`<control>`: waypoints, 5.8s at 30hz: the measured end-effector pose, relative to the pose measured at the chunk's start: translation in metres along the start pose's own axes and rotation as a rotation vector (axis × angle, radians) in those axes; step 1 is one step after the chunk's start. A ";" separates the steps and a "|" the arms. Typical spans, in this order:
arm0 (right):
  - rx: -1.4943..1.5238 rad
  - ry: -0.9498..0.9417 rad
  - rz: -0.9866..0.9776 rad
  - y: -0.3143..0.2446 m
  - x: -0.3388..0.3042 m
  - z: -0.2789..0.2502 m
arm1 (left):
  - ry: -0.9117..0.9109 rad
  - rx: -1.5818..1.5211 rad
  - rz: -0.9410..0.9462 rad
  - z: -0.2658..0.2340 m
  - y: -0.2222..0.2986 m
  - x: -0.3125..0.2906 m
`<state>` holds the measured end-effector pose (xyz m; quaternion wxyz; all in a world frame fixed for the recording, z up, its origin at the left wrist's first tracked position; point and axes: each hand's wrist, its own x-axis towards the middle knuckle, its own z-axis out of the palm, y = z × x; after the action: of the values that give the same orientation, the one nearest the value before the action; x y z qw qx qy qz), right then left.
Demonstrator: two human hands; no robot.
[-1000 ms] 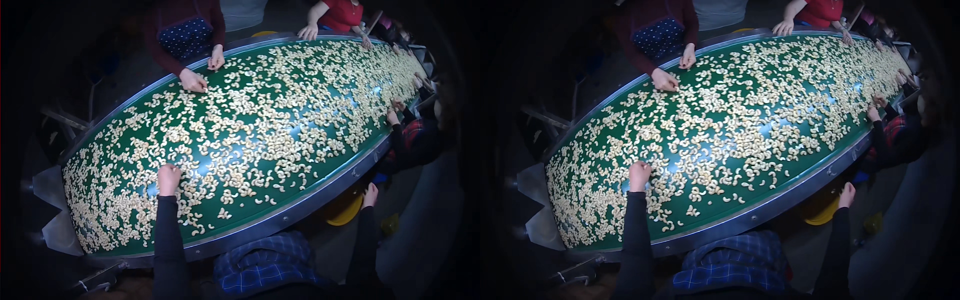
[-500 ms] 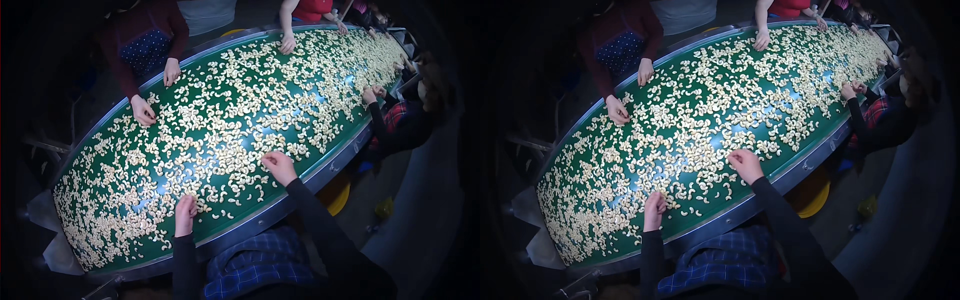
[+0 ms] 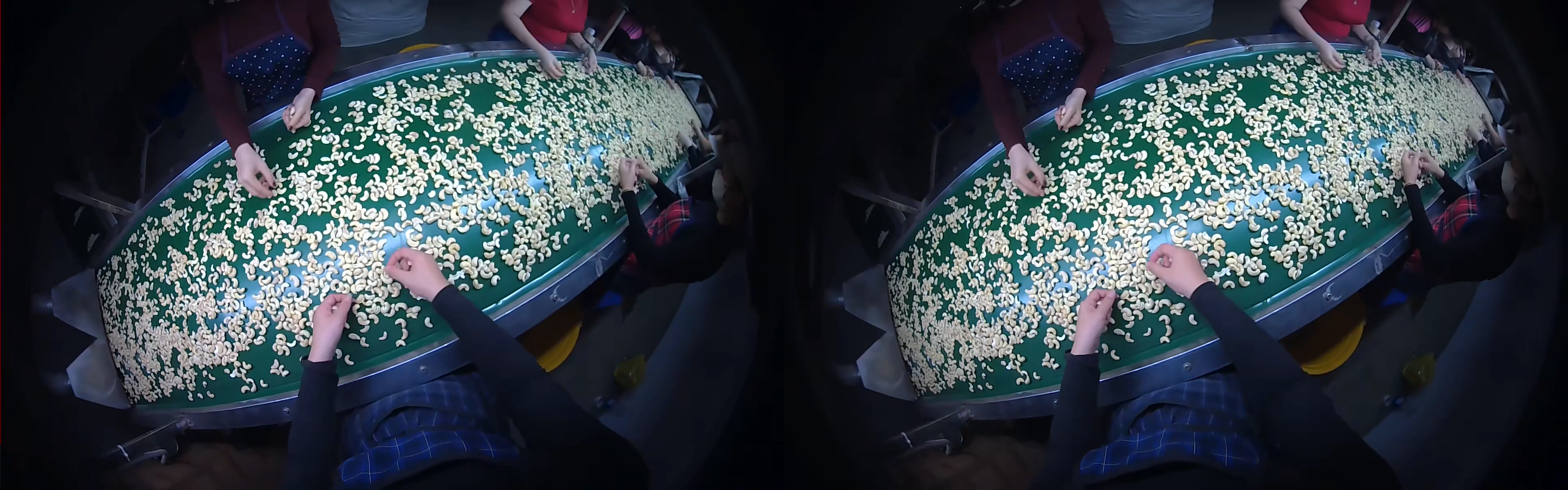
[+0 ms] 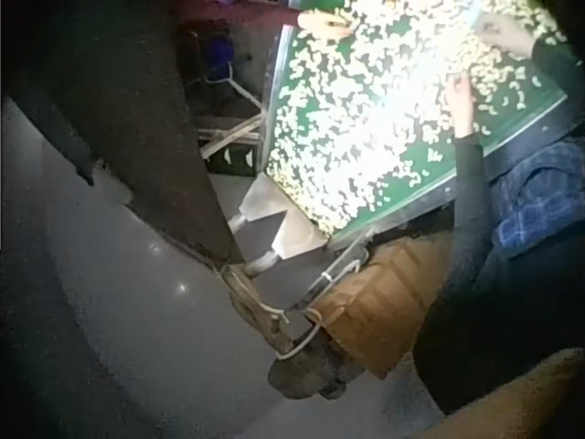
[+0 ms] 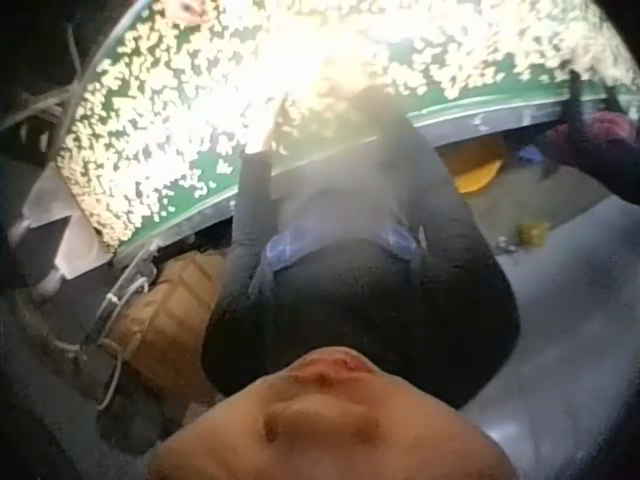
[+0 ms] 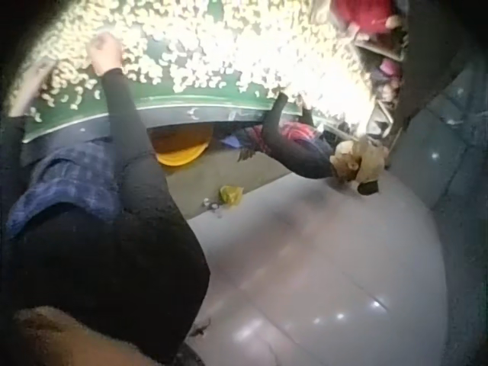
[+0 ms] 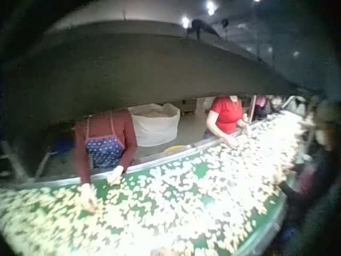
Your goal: The person sorts cashew nuts moving along a conveyor belt by picking through them and collecting selected nuts by hand.
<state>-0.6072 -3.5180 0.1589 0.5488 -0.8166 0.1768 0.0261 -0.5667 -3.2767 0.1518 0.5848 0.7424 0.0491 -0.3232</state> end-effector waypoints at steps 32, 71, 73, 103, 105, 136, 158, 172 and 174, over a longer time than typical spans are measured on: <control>0.187 0.022 0.251 0.087 -0.074 -0.168 | -0.059 -0.286 0.196 0.106 0.043 0.050; 0.264 0.138 0.229 0.155 -0.099 -0.389 | 0.607 1.014 0.456 0.233 0.113 0.164; 0.201 0.152 0.242 0.161 -0.101 -0.401 | 0.587 1.067 0.437 0.235 0.116 0.161; 0.109 0.072 0.225 0.185 -0.089 -0.490 | 0.123 -0.729 0.197 0.300 0.084 0.066; 0.112 0.062 0.201 0.189 -0.081 -0.489 | 0.426 0.426 0.450 0.327 0.093 0.075; 0.523 -0.114 0.158 0.213 0.025 -0.506 | -0.129 -0.388 -0.065 0.517 0.132 0.059; -0.359 -0.053 -0.283 0.209 0.024 -0.500 | -0.110 -0.230 0.131 0.556 0.148 0.078; 0.384 -0.355 0.158 0.225 -0.003 -0.570 | 0.199 0.442 0.228 0.552 0.181 0.164; 0.888 -0.452 0.385 0.240 -0.012 -0.589 | -0.151 -0.134 -0.026 0.575 0.197 0.145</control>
<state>-0.7843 -4.1290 0.1823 0.8512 -0.4326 0.1949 0.2241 -0.6071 -3.8999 0.1773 0.6308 0.6746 0.0362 -0.3816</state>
